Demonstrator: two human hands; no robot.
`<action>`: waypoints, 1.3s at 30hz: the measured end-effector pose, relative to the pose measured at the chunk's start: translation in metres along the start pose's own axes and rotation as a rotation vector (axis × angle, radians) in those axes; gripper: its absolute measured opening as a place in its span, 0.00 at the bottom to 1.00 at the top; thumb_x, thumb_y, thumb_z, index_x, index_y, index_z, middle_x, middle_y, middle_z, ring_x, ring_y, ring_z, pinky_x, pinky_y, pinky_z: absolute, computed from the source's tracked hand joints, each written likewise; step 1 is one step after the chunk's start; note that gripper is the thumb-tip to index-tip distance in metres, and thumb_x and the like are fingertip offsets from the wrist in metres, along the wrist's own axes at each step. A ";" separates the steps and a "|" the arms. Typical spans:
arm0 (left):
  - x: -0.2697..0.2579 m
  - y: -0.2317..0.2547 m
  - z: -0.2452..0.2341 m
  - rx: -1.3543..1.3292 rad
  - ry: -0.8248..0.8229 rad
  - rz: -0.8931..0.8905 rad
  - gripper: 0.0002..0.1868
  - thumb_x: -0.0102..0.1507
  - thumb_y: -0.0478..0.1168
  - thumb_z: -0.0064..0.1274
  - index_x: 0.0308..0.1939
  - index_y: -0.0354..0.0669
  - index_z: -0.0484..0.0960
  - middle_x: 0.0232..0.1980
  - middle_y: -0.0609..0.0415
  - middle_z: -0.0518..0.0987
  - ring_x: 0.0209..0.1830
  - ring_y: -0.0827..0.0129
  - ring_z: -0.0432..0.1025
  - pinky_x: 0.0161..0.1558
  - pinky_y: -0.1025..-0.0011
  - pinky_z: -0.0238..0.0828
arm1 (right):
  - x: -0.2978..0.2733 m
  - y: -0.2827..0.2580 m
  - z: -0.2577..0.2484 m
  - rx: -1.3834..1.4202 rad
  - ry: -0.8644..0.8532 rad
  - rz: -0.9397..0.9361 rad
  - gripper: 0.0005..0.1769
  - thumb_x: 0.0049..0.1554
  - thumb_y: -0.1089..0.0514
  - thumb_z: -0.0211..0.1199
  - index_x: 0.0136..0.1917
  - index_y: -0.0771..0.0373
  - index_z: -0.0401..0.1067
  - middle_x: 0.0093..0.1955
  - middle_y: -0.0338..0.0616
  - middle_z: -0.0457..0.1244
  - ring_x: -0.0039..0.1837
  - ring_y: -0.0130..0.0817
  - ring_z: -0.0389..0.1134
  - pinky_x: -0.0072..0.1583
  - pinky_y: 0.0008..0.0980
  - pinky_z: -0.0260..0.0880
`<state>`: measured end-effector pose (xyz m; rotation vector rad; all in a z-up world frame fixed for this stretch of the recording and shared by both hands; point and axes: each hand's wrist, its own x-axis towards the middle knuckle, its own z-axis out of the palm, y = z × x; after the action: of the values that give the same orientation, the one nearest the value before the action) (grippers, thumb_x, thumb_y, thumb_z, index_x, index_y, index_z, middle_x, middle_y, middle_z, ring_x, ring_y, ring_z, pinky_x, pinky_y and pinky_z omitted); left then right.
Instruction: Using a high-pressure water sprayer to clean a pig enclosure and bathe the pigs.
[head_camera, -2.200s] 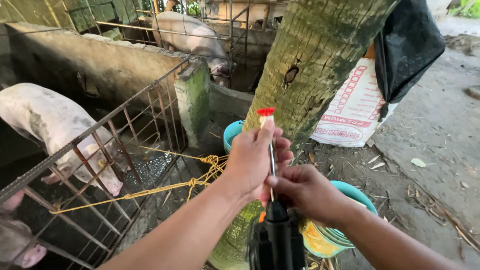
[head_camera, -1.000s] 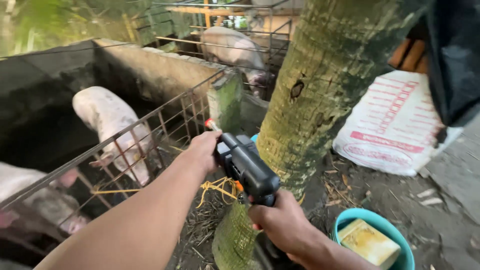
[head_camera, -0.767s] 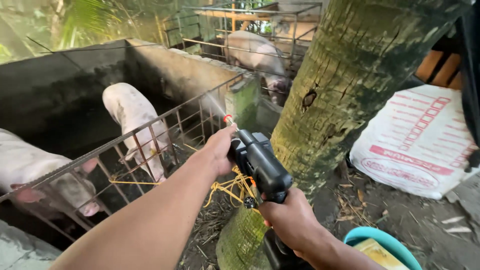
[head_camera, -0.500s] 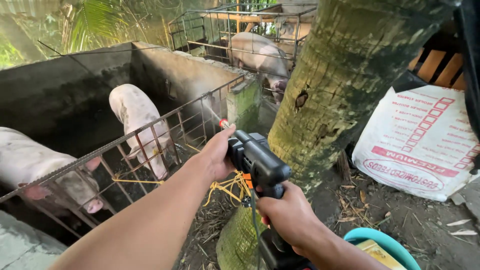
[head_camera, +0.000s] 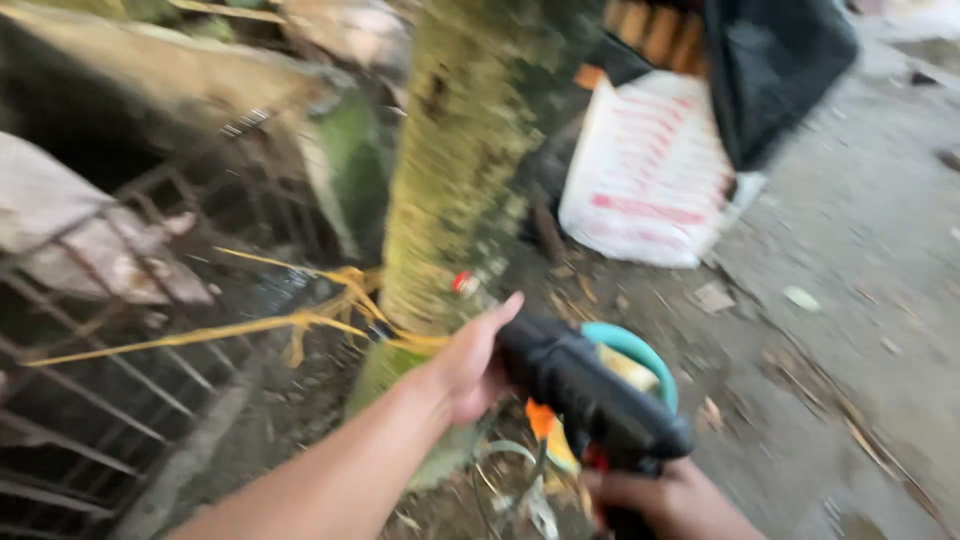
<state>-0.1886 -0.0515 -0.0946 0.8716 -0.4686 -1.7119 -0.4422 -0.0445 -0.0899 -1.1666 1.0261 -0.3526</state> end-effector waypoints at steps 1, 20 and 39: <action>0.015 -0.008 0.011 -0.001 -0.017 -0.031 0.30 0.65 0.62 0.43 0.51 0.43 0.85 0.51 0.53 0.87 0.53 0.64 0.79 0.56 0.64 0.73 | -0.015 0.003 -0.006 0.015 0.029 0.015 0.20 0.45 0.61 0.75 0.50 0.65 0.73 0.29 0.45 0.64 0.32 0.36 0.66 0.36 0.37 0.64; 0.357 0.086 0.163 0.305 0.299 0.418 0.33 0.64 0.68 0.43 0.52 0.44 0.82 0.51 0.50 0.84 0.49 0.59 0.77 0.55 0.56 0.73 | 0.209 -0.205 -0.220 0.083 0.119 -0.290 0.11 0.51 0.57 0.60 0.29 0.63 0.68 0.24 0.45 0.60 0.25 0.38 0.61 0.31 0.39 0.62; 0.356 0.028 0.137 0.547 0.574 -0.025 0.59 0.57 0.85 0.33 0.74 0.40 0.60 0.71 0.42 0.72 0.73 0.51 0.61 0.73 0.42 0.40 | 0.347 -0.350 -0.257 0.087 0.008 -0.292 0.07 0.45 0.64 0.59 0.26 0.64 0.67 0.26 0.47 0.59 0.25 0.38 0.59 0.31 0.40 0.61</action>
<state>-0.3172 -0.4119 -0.0981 1.7041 -0.5351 -1.2776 -0.3766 -0.5800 0.0446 -1.2379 0.8390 -0.6269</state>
